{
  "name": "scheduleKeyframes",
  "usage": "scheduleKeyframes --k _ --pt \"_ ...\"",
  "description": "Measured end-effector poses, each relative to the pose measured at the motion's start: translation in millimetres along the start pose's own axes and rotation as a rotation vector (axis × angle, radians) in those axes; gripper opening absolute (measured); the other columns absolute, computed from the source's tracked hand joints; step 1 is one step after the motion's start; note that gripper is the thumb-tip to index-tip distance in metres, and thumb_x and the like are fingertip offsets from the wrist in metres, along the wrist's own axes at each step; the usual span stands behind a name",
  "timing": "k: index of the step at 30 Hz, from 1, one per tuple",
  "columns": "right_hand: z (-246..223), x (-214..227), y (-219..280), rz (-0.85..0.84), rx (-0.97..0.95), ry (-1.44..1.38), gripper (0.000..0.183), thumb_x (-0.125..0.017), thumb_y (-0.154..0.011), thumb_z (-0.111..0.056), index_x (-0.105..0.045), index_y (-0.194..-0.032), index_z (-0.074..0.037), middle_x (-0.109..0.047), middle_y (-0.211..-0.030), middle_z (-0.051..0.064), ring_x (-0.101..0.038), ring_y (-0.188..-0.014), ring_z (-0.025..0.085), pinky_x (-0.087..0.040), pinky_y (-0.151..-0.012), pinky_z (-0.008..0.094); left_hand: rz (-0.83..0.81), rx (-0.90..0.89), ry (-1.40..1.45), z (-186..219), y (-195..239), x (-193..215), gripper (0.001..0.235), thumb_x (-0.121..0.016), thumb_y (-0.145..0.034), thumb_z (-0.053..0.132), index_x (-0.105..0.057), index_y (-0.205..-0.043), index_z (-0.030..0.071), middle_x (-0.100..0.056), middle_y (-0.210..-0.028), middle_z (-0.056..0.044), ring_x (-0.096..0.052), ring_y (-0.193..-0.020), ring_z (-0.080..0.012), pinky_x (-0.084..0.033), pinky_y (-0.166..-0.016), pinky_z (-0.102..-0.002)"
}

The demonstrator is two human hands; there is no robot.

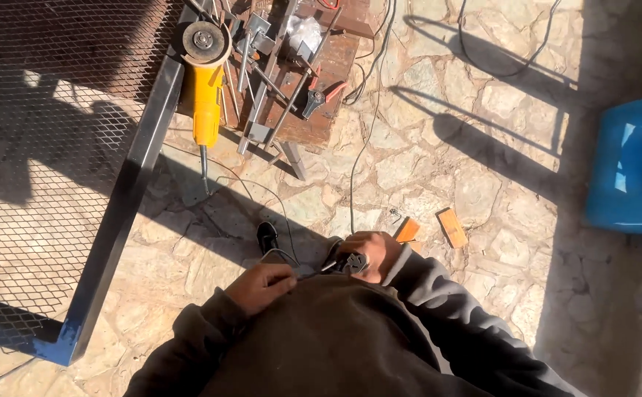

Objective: Fabricating and fitting a metal mesh into a larger metal frame using an angle grinder.

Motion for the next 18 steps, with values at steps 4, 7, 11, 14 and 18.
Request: scheduleKeyframes --k 4,7,11,14,18 --pt "-40 28 -30 -0.051 -0.029 -0.534 0.057 -0.073 -0.072 -0.017 -0.067 -0.127 -0.002 -0.073 -0.118 0.017 -0.072 -0.107 0.033 -0.057 -0.092 0.04 0.036 0.147 0.167 -35 42 -5 0.032 -0.063 -0.104 0.027 -0.067 -0.095 -0.003 -0.055 -0.075 -0.004 -0.051 -0.069 -0.0112 -0.042 -0.063 -0.029" --pt "-55 27 -35 -0.03 -0.149 -0.874 0.045 -0.073 -0.085 -0.009 -0.067 -0.129 -0.001 -0.076 -0.115 0.016 -0.074 -0.104 0.033 -0.057 -0.092 0.039 -0.119 0.186 0.285 -3 41 -37 0.025 -0.064 -0.099 0.025 -0.065 -0.105 0.001 -0.064 -0.086 -0.001 -0.059 -0.078 -0.0082 -0.049 -0.07 -0.026" --pt "-100 60 -61 -0.025 -0.193 -0.558 0.054 -0.075 -0.08 -0.008 -0.065 -0.133 -0.008 -0.077 -0.103 0.013 -0.078 -0.091 0.03 -0.06 -0.08 0.036 0.187 -0.087 -0.092 58 15 -16 0.032 -0.064 -0.1 0.029 -0.063 -0.12 0.005 -0.069 -0.091 -0.008 -0.065 -0.082 -0.0115 -0.051 -0.073 -0.031" --pt "-107 92 -64 0.122 -0.166 -0.382 0.061 -0.076 -0.084 -0.015 -0.057 -0.141 -0.008 -0.075 -0.111 0.018 -0.075 -0.094 0.035 -0.058 -0.08 0.039 0.404 -0.177 -0.203 82 36 9 0.031 -0.063 -0.102 0.031 -0.067 -0.117 0.005 -0.071 -0.086 -0.011 -0.069 -0.076 -0.0166 -0.053 -0.07 -0.034" --pt "-77 89 -64 -0.088 -0.488 -0.232 0.053 -0.084 -0.082 -0.033 -0.06 -0.125 -0.011 -0.077 -0.079 0.011 -0.076 -0.074 0.033 -0.056 -0.066 0.043 0.394 -0.147 -0.487 141 54 24 0.027 -0.066 -0.099 0.034 -0.075 -0.112 0.012 -0.069 -0.076 -0.012 -0.071 -0.067 -0.0268 -0.053 -0.061 -0.038"
Point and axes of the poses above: each hand's wrist, its own y-axis away from the middle knuckle, its own x-axis out of the back of the hand, z = x × y, the point moved 9 cm from there along -y, towards the middle knuckle
